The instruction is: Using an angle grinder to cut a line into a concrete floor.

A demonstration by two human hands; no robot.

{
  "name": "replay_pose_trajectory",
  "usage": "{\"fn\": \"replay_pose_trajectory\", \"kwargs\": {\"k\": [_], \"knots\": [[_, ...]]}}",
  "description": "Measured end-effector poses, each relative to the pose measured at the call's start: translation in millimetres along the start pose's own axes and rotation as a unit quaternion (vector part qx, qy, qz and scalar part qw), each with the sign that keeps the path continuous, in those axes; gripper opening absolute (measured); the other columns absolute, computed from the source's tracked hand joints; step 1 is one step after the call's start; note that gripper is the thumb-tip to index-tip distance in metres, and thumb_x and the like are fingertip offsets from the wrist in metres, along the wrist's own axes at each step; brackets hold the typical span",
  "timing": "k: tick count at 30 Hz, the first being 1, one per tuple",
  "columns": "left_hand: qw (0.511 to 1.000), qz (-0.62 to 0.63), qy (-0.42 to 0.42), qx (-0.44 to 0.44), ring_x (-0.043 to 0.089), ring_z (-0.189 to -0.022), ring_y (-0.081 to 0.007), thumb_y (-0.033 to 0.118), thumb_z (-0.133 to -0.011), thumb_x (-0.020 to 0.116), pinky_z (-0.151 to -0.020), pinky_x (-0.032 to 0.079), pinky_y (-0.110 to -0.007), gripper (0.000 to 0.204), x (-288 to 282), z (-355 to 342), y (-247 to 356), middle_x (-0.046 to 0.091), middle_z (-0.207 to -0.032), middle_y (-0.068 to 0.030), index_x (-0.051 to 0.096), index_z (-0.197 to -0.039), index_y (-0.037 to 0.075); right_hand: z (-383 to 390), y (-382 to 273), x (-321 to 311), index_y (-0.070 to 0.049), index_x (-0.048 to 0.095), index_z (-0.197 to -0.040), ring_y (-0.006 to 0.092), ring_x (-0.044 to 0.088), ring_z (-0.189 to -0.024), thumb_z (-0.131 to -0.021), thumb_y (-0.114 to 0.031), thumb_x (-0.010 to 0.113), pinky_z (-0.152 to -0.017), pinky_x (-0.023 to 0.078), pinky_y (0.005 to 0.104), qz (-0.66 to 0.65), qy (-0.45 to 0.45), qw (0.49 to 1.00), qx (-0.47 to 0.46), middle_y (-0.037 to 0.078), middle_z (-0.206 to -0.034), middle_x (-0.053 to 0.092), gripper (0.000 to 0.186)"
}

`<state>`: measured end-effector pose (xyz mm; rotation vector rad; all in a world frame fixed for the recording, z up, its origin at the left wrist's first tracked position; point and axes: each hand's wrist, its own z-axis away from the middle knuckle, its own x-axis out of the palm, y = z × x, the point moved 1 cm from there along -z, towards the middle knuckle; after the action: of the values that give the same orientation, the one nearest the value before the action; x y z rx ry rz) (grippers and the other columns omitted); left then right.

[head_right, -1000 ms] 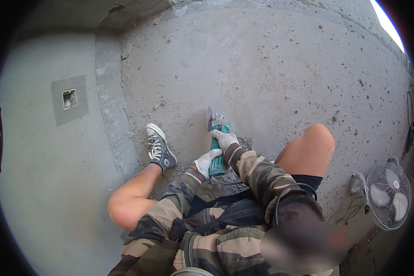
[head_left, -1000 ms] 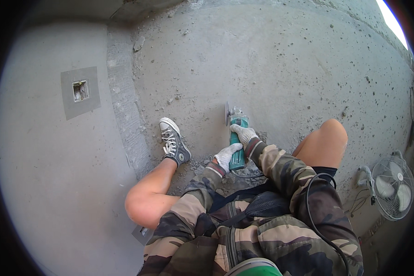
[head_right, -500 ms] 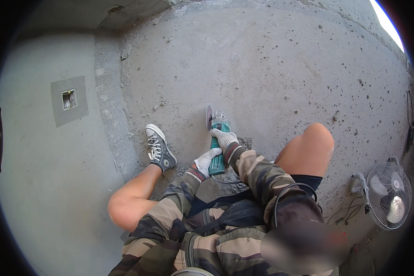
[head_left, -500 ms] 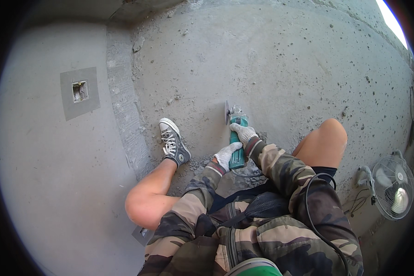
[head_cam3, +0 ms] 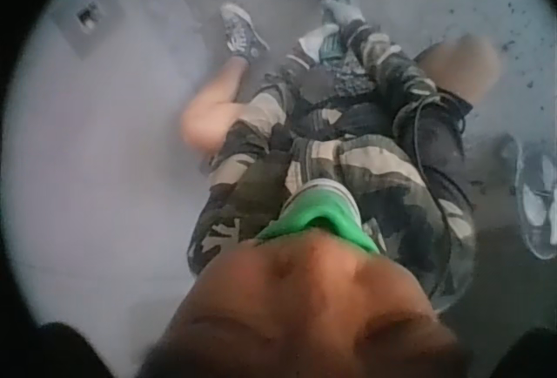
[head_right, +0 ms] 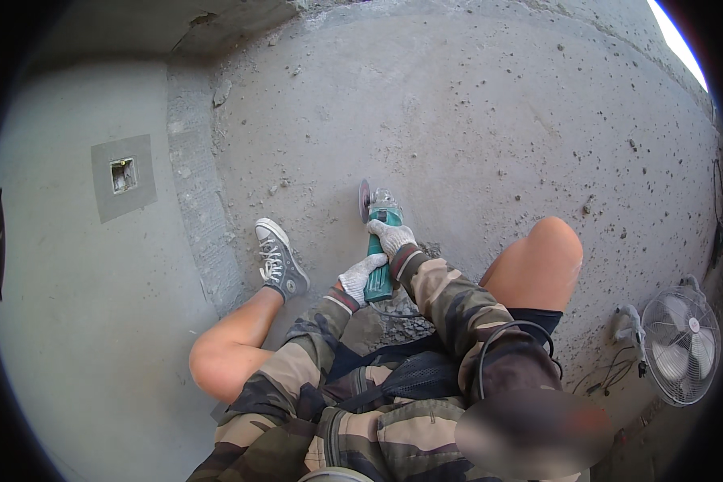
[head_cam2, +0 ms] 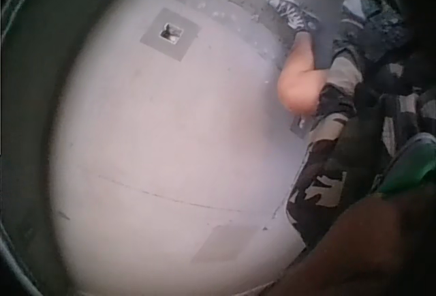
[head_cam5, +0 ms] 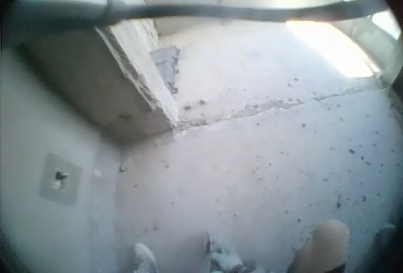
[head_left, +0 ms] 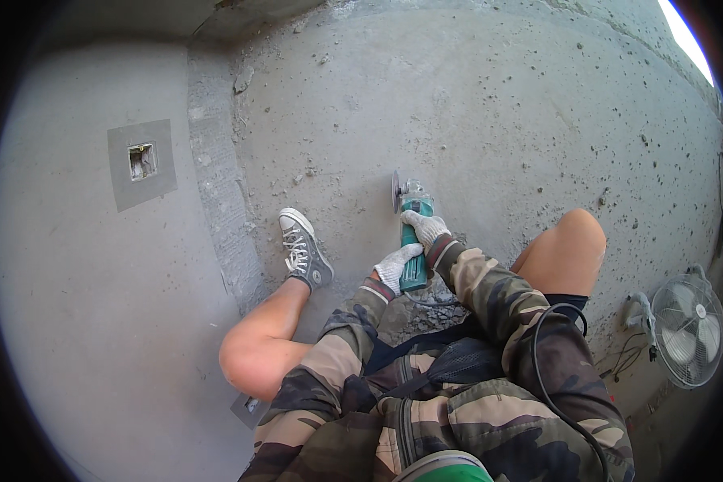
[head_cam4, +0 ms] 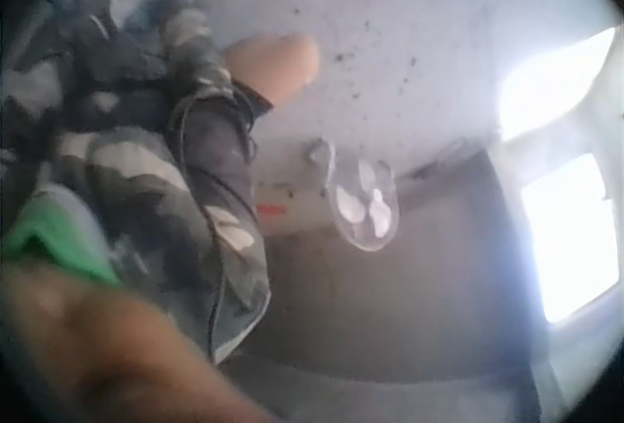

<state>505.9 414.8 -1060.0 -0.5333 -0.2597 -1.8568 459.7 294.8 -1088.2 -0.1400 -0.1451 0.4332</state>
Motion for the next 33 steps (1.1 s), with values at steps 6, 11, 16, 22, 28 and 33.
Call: {"fn": "replay_pose_trajectory", "kwargs": {"k": [6,11,16,22,28,33], "knots": [[1.000,-0.009,-0.007,0.014,0.066,-0.086,-0.0271,0.019,-0.091,0.058,-0.074,0.059,-0.040,0.031,-1.5,-6.4,6.5,0.063,-0.104,-0.0133,0.051,-0.117,0.004,2.0,-11.6,4.0,0.006,0.063,-0.095,0.0264,0.061,-0.066,-0.067,-0.031,0.075,-0.062,0.050,0.0402,-0.006,0.002,1.000,0.006,0.015,-0.081,0.062,0.048],[0.999,-0.010,-0.001,0.034,0.066,-0.084,-0.0268,0.019,-0.090,0.058,-0.072,0.059,-0.040,0.031,-1.8,-10.9,10.5,0.064,-0.102,-0.0134,0.052,-0.116,0.004,-4.3,-13.9,6.6,0.001,0.062,-0.092,0.0244,0.058,-0.058,-0.071,-0.026,0.072,-0.056,0.049,0.0400,-0.014,-0.002,1.000,0.000,0.012,-0.076,0.059,0.036],[1.000,-0.010,0.003,0.027,0.067,-0.079,-0.0275,0.021,-0.090,0.059,-0.068,0.059,-0.041,0.032,4.7,-11.1,15.3,0.065,-0.097,-0.0136,0.052,-0.115,0.004,-8.4,-21.4,4.1,0.002,0.062,-0.093,0.0245,0.058,-0.060,-0.071,-0.026,0.072,-0.057,0.049,0.0401,0.012,-0.006,1.000,-0.015,0.012,-0.076,0.059,0.037],[0.999,-0.012,0.015,0.028,0.067,-0.078,-0.0290,0.024,-0.090,0.058,-0.067,0.059,-0.043,0.033,11.1,-14.5,20.9,0.065,-0.097,-0.0140,0.052,-0.115,0.003,-21.4,-21.8,2.9,0.002,0.063,-0.094,0.0237,0.058,-0.062,-0.070,-0.027,0.072,-0.057,0.049,0.0391,0.005,-0.011,0.999,-0.036,0.011,-0.075,0.059,0.039],[0.997,-0.059,0.004,0.050,0.067,-0.078,-0.0283,0.024,-0.089,0.060,-0.067,0.060,-0.042,0.035,18.4,-12.2,29.9,0.064,-0.098,-0.0141,0.051,-0.116,0.002,-22.3,-31.4,4.1,0.001,0.063,-0.093,0.0227,0.058,-0.061,-0.071,-0.028,0.073,-0.057,0.048,0.0381,-0.002,-0.018,0.999,-0.042,0.011,-0.075,0.059,0.038],[0.997,-0.036,0.012,0.068,0.066,-0.078,-0.0263,0.022,-0.088,0.062,-0.069,0.059,-0.038,0.033,24.0,-13.2,33.8,0.065,-0.097,-0.0126,0.053,-0.114,0.003,-19.1,-37.7,6.5,0.004,0.064,-0.090,0.0249,0.059,-0.066,-0.067,-0.031,0.073,-0.063,0.049,0.0383,0.005,-0.024,0.998,-0.054,0.013,-0.078,0.061,0.043]]}}
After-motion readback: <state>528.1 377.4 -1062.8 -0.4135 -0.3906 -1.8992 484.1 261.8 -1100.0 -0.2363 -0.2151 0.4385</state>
